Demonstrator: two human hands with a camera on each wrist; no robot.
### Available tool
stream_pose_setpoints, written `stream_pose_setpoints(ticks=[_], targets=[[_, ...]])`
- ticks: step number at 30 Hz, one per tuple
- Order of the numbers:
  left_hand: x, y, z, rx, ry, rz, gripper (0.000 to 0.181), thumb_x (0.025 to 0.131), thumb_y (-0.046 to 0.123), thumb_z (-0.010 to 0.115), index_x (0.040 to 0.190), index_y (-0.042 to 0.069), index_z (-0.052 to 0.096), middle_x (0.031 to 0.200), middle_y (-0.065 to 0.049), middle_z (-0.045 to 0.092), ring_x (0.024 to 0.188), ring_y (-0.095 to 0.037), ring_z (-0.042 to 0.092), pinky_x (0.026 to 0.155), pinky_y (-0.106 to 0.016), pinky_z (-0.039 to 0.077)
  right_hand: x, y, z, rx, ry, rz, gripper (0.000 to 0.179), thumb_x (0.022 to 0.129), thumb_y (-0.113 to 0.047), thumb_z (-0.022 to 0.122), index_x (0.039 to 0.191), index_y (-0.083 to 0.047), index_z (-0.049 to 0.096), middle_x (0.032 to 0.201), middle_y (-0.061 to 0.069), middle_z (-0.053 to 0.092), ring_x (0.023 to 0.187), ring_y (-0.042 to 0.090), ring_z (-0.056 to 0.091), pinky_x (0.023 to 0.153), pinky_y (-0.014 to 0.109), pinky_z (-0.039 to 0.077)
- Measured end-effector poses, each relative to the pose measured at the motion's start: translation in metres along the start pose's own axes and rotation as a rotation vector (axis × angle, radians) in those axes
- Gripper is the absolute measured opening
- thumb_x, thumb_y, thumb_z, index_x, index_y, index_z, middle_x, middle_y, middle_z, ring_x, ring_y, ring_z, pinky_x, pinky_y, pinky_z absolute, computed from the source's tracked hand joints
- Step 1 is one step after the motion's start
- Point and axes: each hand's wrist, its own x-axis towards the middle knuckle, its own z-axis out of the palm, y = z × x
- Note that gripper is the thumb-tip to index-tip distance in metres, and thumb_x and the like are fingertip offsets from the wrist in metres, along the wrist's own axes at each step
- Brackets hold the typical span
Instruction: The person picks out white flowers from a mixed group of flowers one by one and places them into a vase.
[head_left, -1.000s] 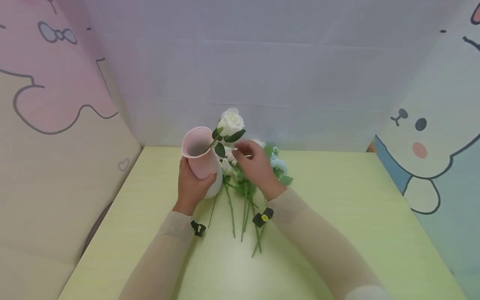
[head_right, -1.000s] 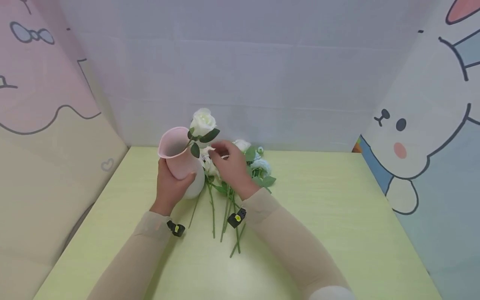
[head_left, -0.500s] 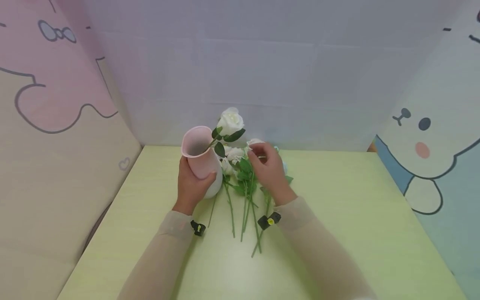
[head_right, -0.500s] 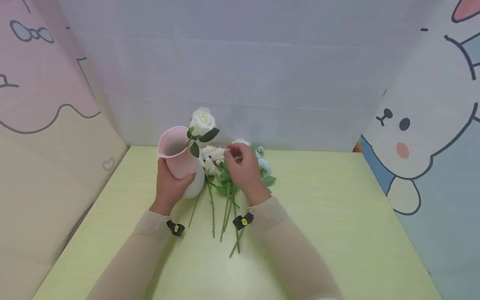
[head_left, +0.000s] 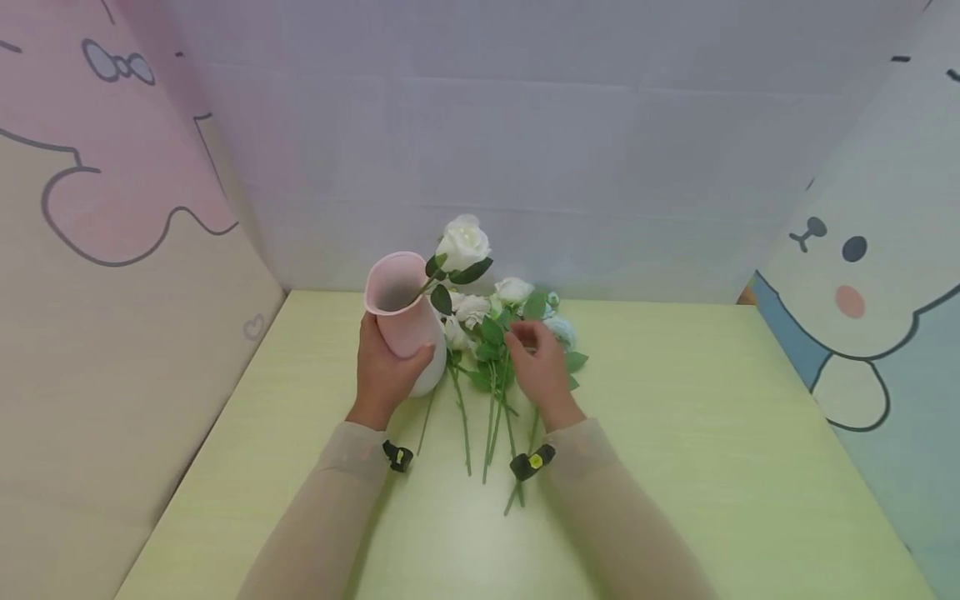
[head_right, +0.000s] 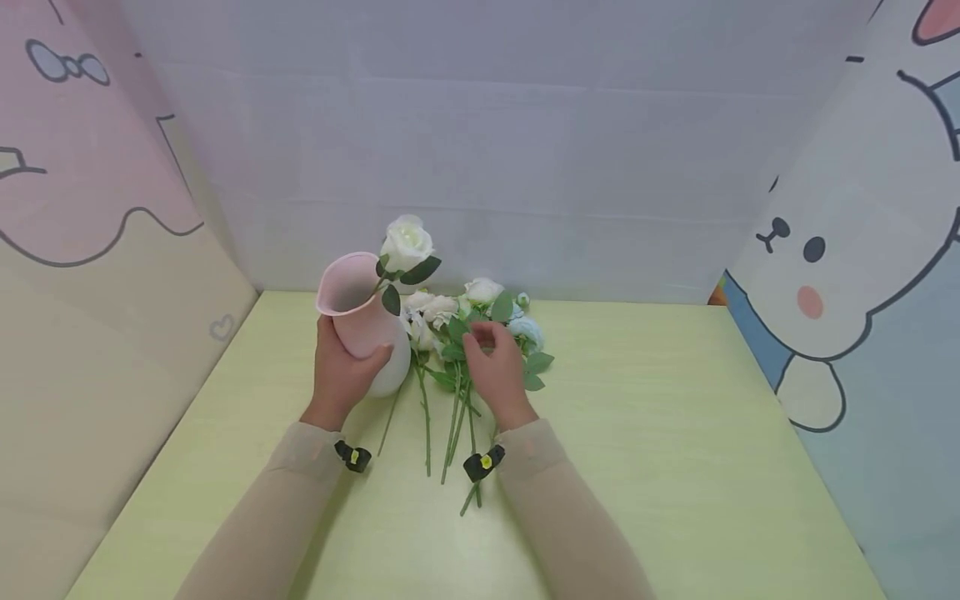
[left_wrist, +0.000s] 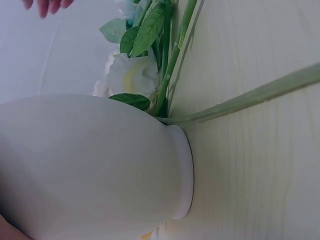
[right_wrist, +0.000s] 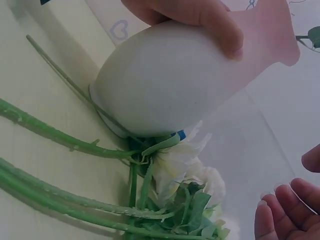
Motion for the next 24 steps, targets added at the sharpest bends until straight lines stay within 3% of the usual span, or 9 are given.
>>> stream_pose_setpoints(ticks=[8, 24], targets=[[0.0, 0.001, 0.0, -0.021, -0.007, 0.0, 0.095, 0.074, 0.011, 0.088, 0.154, 0.027, 0.037, 0.143, 0.002, 0.05, 0.119, -0.024, 0.054, 0.096, -0.057, 0.047, -0.005, 0.023, 0.007, 0.005, 0.05, 0.082, 0.035, 0.103, -0.019, 0.062, 0.131, 0.0, 0.062, 0.124, 0.014, 0.066, 0.115, 0.03, 0.061, 0.097, 0.048, 0.049], [-0.002, 0.007, -0.002, -0.003, -0.011, 0.0, 0.098, 0.074, 0.015, 0.088, 0.155, 0.023, 0.035, 0.144, -0.004, 0.049, 0.121, -0.027, 0.054, 0.097, -0.057, 0.046, -0.011, 0.038, 0.014, 0.039, 0.023, 0.174, 0.038, 0.099, -0.01, 0.065, 0.135, 0.002, 0.058, 0.131, 0.019, 0.062, 0.122, 0.033, 0.059, 0.101, 0.046, 0.05]])
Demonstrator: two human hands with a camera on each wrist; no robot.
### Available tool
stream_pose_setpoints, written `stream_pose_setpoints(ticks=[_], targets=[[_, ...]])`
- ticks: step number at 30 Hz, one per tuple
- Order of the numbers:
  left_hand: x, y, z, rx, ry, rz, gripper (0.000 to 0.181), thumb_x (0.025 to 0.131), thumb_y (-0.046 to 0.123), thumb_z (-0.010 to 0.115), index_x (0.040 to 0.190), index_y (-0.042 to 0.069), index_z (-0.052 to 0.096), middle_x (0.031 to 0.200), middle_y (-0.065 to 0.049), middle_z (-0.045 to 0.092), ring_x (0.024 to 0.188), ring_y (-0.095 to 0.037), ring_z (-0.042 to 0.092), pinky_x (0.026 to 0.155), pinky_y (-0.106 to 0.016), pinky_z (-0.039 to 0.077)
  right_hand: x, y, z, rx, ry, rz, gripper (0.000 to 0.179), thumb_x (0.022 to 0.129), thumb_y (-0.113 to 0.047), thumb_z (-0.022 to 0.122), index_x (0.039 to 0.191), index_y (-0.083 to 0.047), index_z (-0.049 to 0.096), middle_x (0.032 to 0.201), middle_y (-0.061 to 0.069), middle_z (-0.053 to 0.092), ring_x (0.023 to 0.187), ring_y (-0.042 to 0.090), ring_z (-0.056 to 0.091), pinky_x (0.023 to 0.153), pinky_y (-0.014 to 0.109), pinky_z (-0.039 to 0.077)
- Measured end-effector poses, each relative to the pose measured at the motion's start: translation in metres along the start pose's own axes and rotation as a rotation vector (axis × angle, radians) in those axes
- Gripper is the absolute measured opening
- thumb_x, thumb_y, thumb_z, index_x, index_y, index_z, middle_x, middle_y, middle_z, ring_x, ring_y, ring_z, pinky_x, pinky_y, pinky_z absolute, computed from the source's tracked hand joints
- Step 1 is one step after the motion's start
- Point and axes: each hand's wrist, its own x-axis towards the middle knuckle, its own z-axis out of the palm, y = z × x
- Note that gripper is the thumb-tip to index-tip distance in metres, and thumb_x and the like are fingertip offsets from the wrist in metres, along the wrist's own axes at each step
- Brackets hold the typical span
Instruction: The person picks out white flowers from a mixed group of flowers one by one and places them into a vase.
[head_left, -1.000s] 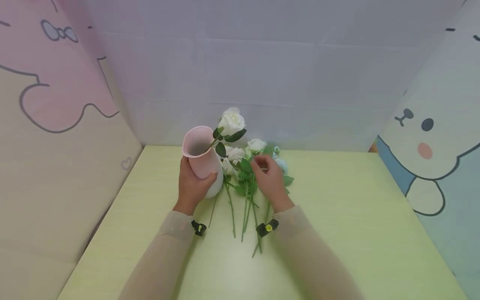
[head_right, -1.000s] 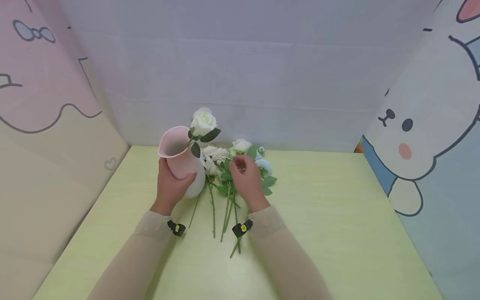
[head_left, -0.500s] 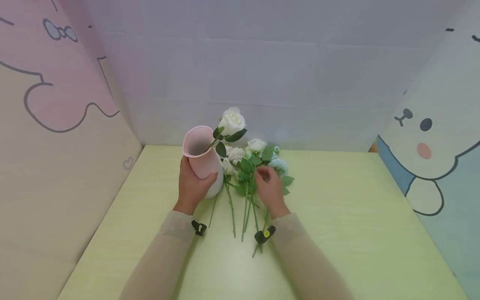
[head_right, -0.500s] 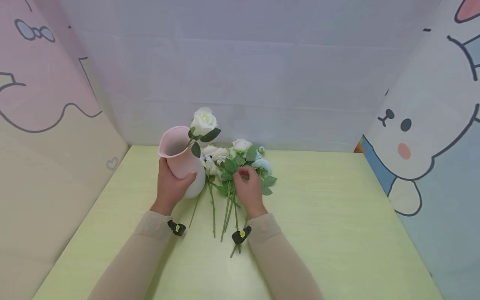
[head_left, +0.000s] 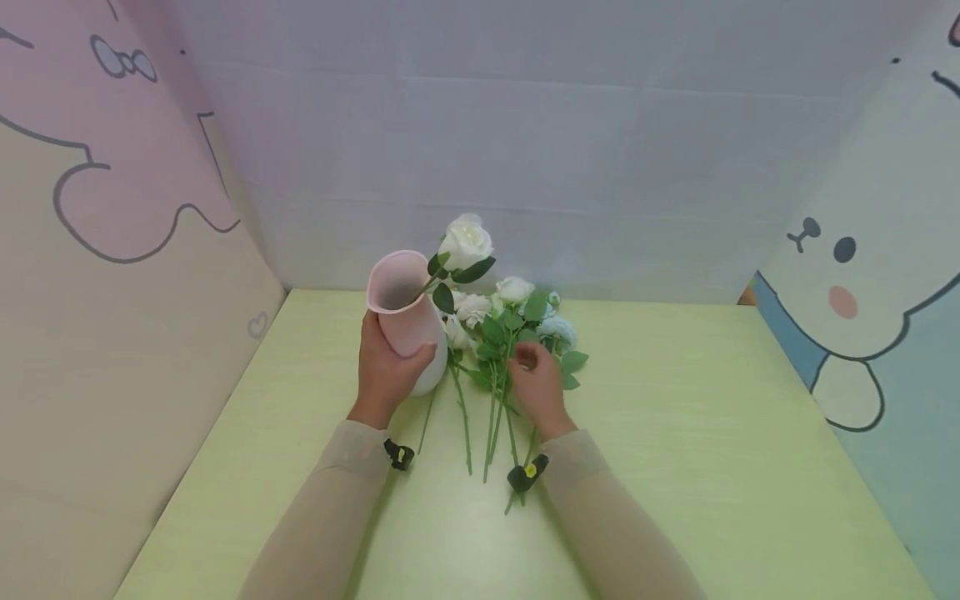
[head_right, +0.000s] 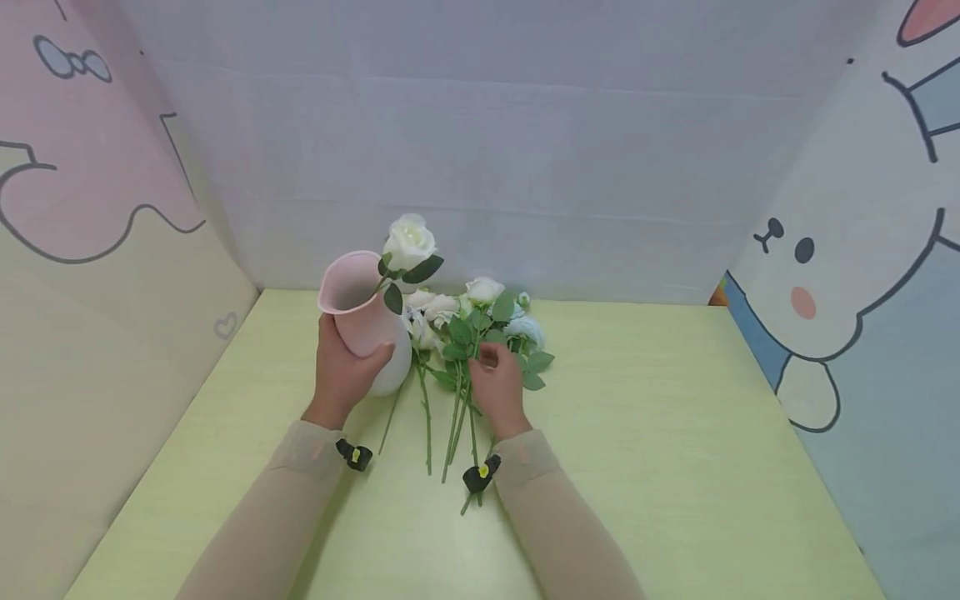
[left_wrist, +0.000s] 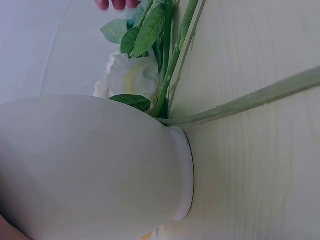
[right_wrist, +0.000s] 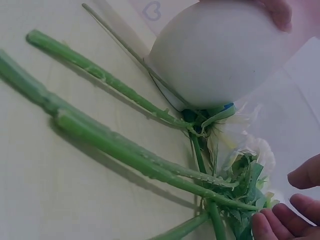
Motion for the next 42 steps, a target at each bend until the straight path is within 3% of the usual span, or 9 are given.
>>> stream_pose_setpoints(ticks=[9, 13, 21, 29, 42], targets=[[-0.001, -0.003, 0.0, 0.026, 0.002, -0.007, 0.097, 0.075, 0.018, 0.088, 0.155, 0.021, 0.035, 0.143, -0.004, 0.049, 0.119, -0.026, 0.054, 0.096, -0.055, 0.046, 0.005, -0.001, 0.002, -0.078, -0.113, 0.117, 0.057, 0.101, -0.019, 0.064, 0.15, 0.0, 0.043, 0.147, 0.018, 0.052, 0.13, 0.034, 0.055, 0.101, 0.047, 0.05], [-0.001, -0.005, 0.0, 0.026, 0.003, -0.01, 0.097, 0.075, 0.017, 0.089, 0.155, 0.021, 0.035, 0.143, -0.004, 0.049, 0.119, -0.025, 0.054, 0.097, -0.055, 0.046, 0.009, -0.003, 0.003, -0.075, -0.121, 0.145, 0.062, 0.1, -0.02, 0.065, 0.152, 0.002, 0.04, 0.147, 0.02, 0.051, 0.131, 0.037, 0.054, 0.104, 0.049, 0.047], [-0.001, -0.005, 0.0, 0.021, 0.001, -0.013, 0.096, 0.074, 0.017, 0.089, 0.154, 0.022, 0.035, 0.143, -0.003, 0.049, 0.119, -0.024, 0.054, 0.096, -0.055, 0.047, 0.018, 0.001, 0.006, -0.118, -0.122, 0.22, 0.059, 0.098, -0.021, 0.068, 0.148, 0.0, 0.045, 0.138, 0.019, 0.059, 0.126, 0.036, 0.057, 0.105, 0.047, 0.046], [0.0, -0.003, 0.001, 0.006, -0.001, -0.011, 0.097, 0.074, 0.013, 0.089, 0.155, 0.023, 0.035, 0.143, -0.002, 0.049, 0.12, -0.025, 0.054, 0.097, -0.056, 0.046, 0.025, 0.002, 0.007, -0.144, -0.111, 0.227, 0.051, 0.095, -0.015, 0.069, 0.14, 0.004, 0.054, 0.133, 0.023, 0.062, 0.124, 0.037, 0.058, 0.104, 0.046, 0.047], [0.002, -0.004, 0.002, -0.005, -0.002, -0.01, 0.097, 0.074, 0.016, 0.088, 0.154, 0.026, 0.036, 0.143, -0.001, 0.049, 0.12, -0.025, 0.054, 0.096, -0.057, 0.046, 0.034, 0.003, 0.005, 0.165, -0.078, 0.341, 0.043, 0.092, 0.0, 0.068, 0.134, 0.006, 0.06, 0.126, 0.022, 0.063, 0.099, 0.028, 0.067, 0.096, 0.04, 0.053]])
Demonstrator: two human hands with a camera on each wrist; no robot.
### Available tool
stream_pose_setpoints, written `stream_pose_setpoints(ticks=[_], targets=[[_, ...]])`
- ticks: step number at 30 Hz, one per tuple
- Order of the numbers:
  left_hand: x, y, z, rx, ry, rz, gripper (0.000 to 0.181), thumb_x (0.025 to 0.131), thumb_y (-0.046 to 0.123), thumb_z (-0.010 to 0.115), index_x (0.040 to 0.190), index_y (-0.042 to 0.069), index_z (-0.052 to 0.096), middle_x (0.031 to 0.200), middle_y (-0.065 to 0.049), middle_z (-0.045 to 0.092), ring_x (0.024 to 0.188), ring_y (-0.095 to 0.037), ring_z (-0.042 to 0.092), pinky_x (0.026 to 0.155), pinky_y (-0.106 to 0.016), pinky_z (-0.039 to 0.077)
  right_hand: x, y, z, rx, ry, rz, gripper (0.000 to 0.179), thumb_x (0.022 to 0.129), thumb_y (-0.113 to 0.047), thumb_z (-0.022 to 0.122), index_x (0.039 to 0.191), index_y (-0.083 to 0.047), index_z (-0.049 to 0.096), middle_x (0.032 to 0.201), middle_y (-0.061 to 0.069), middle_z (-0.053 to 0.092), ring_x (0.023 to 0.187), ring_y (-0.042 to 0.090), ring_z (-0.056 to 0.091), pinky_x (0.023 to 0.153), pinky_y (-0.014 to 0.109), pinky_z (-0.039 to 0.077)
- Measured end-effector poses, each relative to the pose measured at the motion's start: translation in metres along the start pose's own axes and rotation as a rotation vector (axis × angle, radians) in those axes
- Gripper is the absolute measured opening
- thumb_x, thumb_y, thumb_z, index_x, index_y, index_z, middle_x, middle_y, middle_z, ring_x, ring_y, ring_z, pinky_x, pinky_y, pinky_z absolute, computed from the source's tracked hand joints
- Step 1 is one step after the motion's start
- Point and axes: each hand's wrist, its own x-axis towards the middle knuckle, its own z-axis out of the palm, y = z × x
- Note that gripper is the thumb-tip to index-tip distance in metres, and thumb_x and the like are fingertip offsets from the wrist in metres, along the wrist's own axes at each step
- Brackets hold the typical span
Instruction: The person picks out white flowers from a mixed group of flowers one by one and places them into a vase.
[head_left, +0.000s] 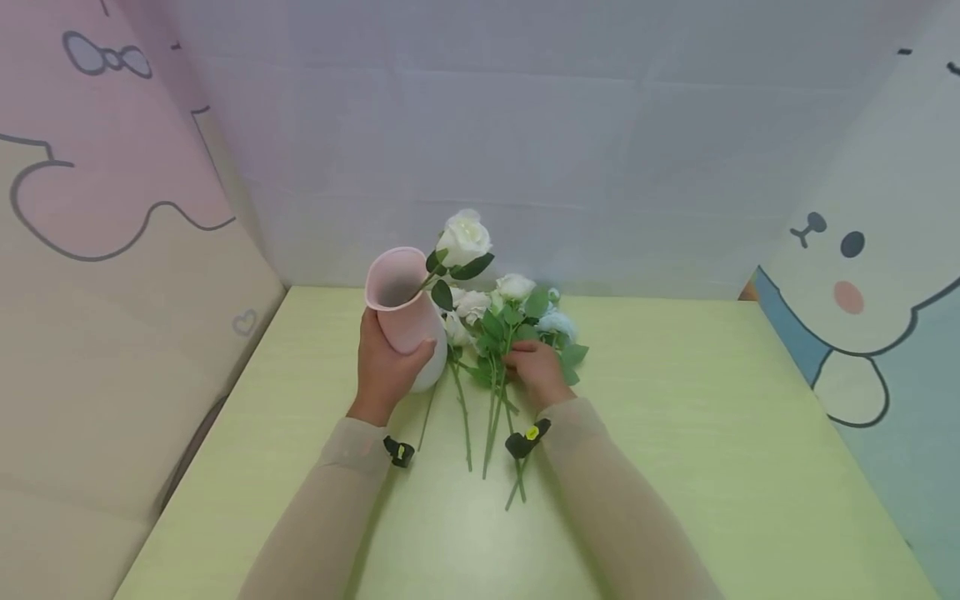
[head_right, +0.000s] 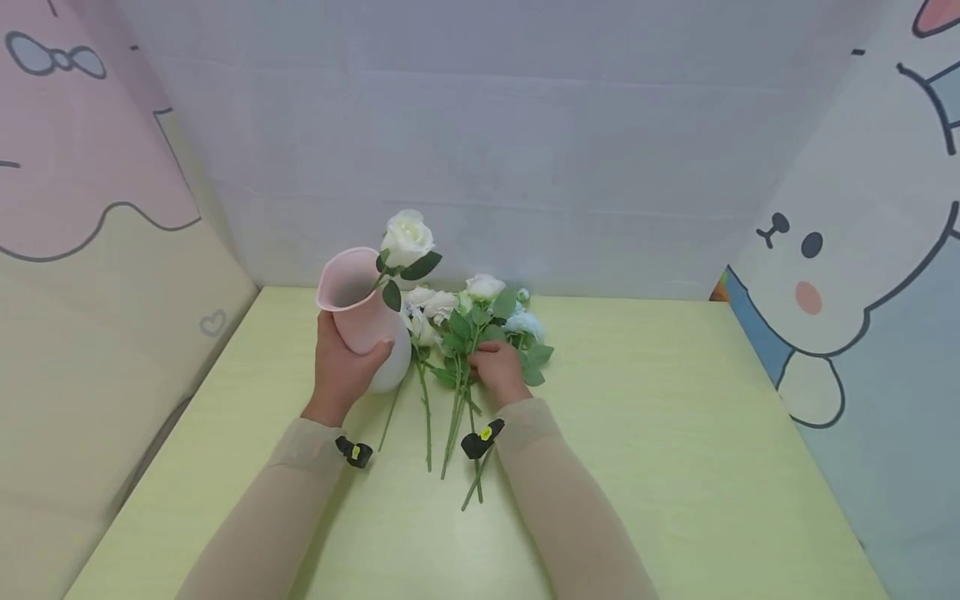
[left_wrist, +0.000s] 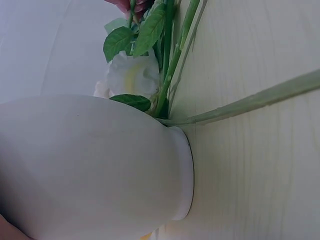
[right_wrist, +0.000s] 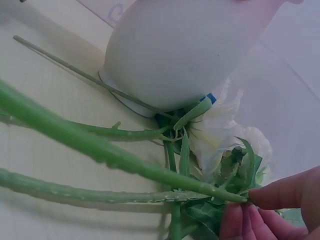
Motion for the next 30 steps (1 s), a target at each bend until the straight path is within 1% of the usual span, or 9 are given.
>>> stream_pose_setpoints(ticks=[4, 8, 16, 21, 30], targets=[[0.0, -0.002, 0.0, -0.002, 0.001, 0.007, 0.097, 0.074, 0.015, 0.088, 0.154, 0.027, 0.036, 0.143, 0.0, 0.049, 0.12, -0.024, 0.054, 0.096, -0.056, 0.046, 0.001, -0.002, 0.0, 0.079, -0.004, 0.013, 0.044, 0.091, 0.005, 0.067, 0.134, 0.008, 0.059, 0.125, 0.023, 0.062, 0.096, 0.027, 0.067, 0.091, 0.038, 0.056], [0.0, -0.001, 0.0, -0.006, 0.002, 0.011, 0.097, 0.074, 0.014, 0.088, 0.154, 0.027, 0.036, 0.143, 0.0, 0.049, 0.12, -0.024, 0.054, 0.096, -0.056, 0.046, 0.0, -0.003, -0.002, 0.102, -0.019, 0.023, 0.045, 0.091, 0.006, 0.066, 0.135, 0.008, 0.058, 0.127, 0.024, 0.062, 0.097, 0.027, 0.067, 0.09, 0.036, 0.056], [0.0, 0.001, 0.0, 0.012, 0.005, 0.005, 0.097, 0.074, 0.015, 0.088, 0.155, 0.024, 0.035, 0.144, -0.001, 0.048, 0.12, -0.024, 0.054, 0.097, -0.055, 0.046, -0.005, -0.007, -0.002, 0.063, -0.01, 0.012, 0.047, 0.092, 0.005, 0.065, 0.139, 0.007, 0.058, 0.129, 0.025, 0.062, 0.089, 0.024, 0.066, 0.085, 0.036, 0.057], [0.0, 0.001, 0.0, 0.006, 0.001, 0.0, 0.097, 0.074, 0.015, 0.088, 0.155, 0.025, 0.035, 0.144, -0.001, 0.048, 0.121, -0.024, 0.053, 0.097, -0.056, 0.046, -0.008, -0.009, -0.001, 0.053, -0.004, 0.013, 0.043, 0.095, 0.001, 0.065, 0.138, 0.004, 0.06, 0.13, 0.022, 0.062, 0.09, 0.024, 0.066, 0.084, 0.035, 0.057], [-0.001, 0.0, 0.0, 0.009, 0.003, -0.004, 0.097, 0.074, 0.013, 0.089, 0.154, 0.026, 0.035, 0.143, 0.001, 0.048, 0.12, -0.022, 0.054, 0.096, -0.054, 0.047, -0.013, -0.011, 0.001, -0.011, -0.028, -0.081, 0.038, 0.099, -0.003, 0.064, 0.135, 0.006, 0.06, 0.124, 0.022, 0.066, 0.097, 0.028, 0.068, 0.085, 0.035, 0.058]])
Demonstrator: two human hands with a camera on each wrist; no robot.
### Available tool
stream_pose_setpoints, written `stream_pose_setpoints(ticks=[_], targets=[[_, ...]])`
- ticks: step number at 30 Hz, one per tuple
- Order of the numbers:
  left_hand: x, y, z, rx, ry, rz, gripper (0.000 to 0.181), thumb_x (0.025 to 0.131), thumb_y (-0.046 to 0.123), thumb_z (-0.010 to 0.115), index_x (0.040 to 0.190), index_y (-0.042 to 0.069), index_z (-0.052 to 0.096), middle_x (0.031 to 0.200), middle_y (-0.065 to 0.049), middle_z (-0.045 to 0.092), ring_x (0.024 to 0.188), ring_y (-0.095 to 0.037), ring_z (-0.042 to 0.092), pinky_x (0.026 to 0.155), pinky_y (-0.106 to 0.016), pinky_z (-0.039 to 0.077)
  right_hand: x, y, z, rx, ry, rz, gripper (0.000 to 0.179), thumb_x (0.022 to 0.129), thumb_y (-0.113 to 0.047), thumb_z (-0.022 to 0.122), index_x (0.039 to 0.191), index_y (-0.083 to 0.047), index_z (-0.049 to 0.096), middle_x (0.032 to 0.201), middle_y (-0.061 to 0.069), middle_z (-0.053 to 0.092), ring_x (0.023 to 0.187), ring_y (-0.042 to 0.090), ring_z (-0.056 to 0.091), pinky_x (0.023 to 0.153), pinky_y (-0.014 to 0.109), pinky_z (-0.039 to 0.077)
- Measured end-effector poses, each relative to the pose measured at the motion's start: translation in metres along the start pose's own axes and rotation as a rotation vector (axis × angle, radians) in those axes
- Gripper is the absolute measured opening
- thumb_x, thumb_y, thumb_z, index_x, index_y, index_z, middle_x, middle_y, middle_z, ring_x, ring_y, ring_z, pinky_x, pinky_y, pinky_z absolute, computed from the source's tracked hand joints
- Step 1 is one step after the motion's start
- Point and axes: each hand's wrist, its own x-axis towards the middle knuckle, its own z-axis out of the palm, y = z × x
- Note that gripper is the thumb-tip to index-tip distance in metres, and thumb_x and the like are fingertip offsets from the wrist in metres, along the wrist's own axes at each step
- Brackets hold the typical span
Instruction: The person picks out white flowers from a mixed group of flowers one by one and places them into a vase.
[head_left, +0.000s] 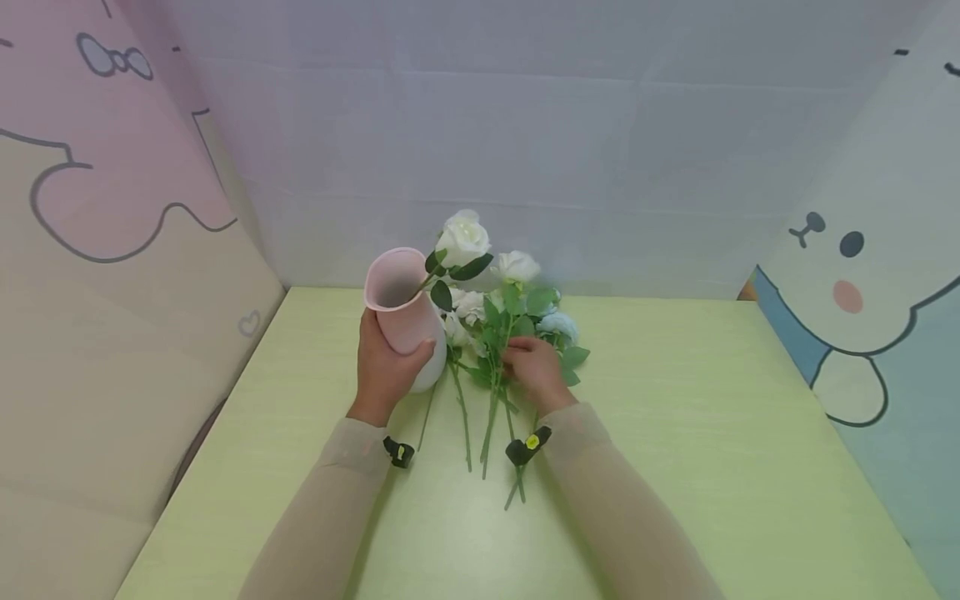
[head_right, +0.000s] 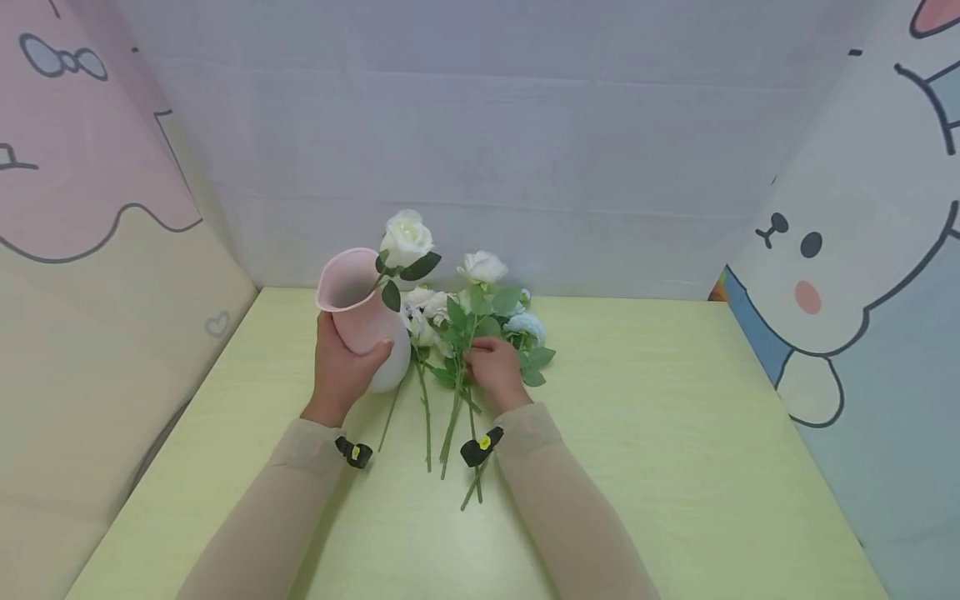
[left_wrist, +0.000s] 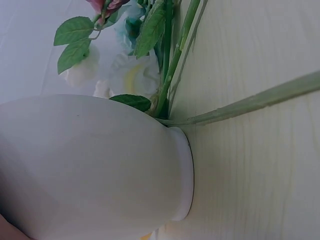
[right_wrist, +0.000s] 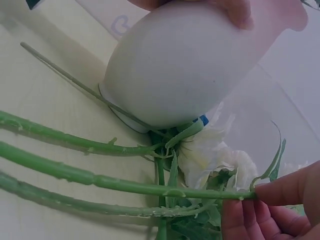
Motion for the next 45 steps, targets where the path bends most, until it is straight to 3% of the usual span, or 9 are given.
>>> stream_pose_setpoints(ticks=[16, 31, 37, 45], targets=[[0.001, 0.001, 0.0, -0.017, -0.013, -0.001, 0.097, 0.075, 0.014, 0.088, 0.155, 0.029, 0.035, 0.143, 0.002, 0.048, 0.12, -0.023, 0.053, 0.095, -0.056, 0.047, -0.012, -0.019, 0.0, -0.032, -0.037, -0.138, 0.03, 0.099, -0.007, 0.066, 0.125, 0.009, 0.063, 0.115, 0.023, 0.068, 0.105, 0.04, 0.068, 0.086, 0.035, 0.058], [0.0, 0.002, -0.001, -0.005, -0.004, 0.006, 0.099, 0.074, 0.014, 0.089, 0.155, 0.033, 0.034, 0.144, 0.002, 0.048, 0.12, -0.022, 0.053, 0.094, -0.055, 0.048, -0.026, -0.04, -0.003, -0.102, -0.043, -0.266, 0.021, 0.1, -0.013, 0.065, 0.112, 0.003, 0.068, 0.107, 0.021, 0.071, 0.09, 0.029, 0.07, 0.091, 0.055, 0.054], [0.0, 0.0, 0.0, 0.001, -0.003, 0.015, 0.098, 0.075, 0.016, 0.088, 0.155, 0.03, 0.034, 0.144, 0.0, 0.048, 0.12, -0.025, 0.054, 0.095, -0.057, 0.047, -0.029, -0.048, -0.003, -0.098, -0.027, -0.297, 0.02, 0.1, -0.013, 0.066, 0.111, 0.002, 0.069, 0.106, 0.023, 0.071, 0.085, 0.023, 0.069, 0.086, 0.05, 0.056], [0.0, 0.001, -0.001, -0.003, -0.003, 0.017, 0.097, 0.075, 0.015, 0.088, 0.155, 0.028, 0.035, 0.144, 0.0, 0.048, 0.12, -0.024, 0.053, 0.095, -0.057, 0.047, -0.035, -0.06, -0.005, -0.023, -0.044, -0.315, 0.02, 0.102, -0.013, 0.064, 0.113, 0.002, 0.068, 0.107, 0.02, 0.069, 0.089, 0.028, 0.069, 0.086, 0.048, 0.058]])
